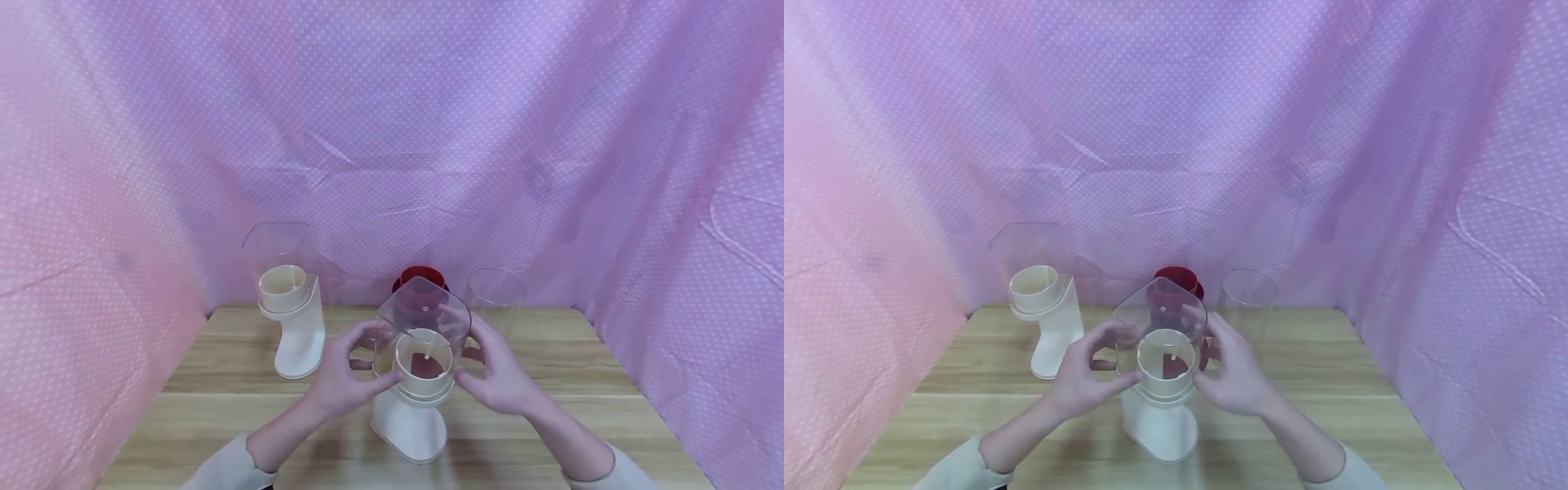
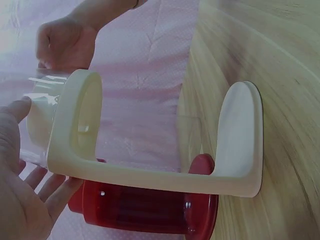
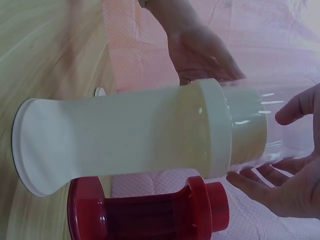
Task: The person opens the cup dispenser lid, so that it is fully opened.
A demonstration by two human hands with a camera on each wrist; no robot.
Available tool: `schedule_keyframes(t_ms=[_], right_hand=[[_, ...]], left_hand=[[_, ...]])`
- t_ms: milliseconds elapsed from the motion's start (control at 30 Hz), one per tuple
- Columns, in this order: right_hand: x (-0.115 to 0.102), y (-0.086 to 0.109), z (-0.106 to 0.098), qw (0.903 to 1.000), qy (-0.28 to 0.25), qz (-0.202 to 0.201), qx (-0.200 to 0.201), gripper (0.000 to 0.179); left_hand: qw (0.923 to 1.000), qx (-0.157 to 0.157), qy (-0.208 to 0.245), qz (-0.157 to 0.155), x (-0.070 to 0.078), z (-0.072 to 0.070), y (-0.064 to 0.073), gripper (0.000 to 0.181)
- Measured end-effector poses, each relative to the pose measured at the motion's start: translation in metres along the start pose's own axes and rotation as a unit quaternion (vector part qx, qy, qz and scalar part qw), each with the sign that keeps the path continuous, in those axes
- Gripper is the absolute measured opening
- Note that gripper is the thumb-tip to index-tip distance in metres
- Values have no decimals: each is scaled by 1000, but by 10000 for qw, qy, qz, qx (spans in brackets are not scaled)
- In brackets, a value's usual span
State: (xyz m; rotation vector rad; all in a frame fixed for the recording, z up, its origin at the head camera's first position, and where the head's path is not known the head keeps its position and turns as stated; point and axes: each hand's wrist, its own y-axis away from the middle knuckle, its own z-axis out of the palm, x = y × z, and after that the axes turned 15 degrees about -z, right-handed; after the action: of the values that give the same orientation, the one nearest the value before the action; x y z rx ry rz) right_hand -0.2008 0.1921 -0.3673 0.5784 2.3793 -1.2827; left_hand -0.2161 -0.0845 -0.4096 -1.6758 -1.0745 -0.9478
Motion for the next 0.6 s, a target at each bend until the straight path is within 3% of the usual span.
schedule_keyframes(t_ms=[200, 400, 600], right_hand=[[-2, 0, -6, 9999, -35, 32, -164, 90], [-6, 4, -6, 9998, 7, 149, -157, 87], [-9, 2, -4, 9997, 93, 192, -127, 88]], left_hand=[[9993, -17, -190, 324, -4, -5, -2, 64], [9986, -59, -82, 521, -3, -9, -4, 63], [9990, 48, -10, 439, -1, -7, -4, 61]])
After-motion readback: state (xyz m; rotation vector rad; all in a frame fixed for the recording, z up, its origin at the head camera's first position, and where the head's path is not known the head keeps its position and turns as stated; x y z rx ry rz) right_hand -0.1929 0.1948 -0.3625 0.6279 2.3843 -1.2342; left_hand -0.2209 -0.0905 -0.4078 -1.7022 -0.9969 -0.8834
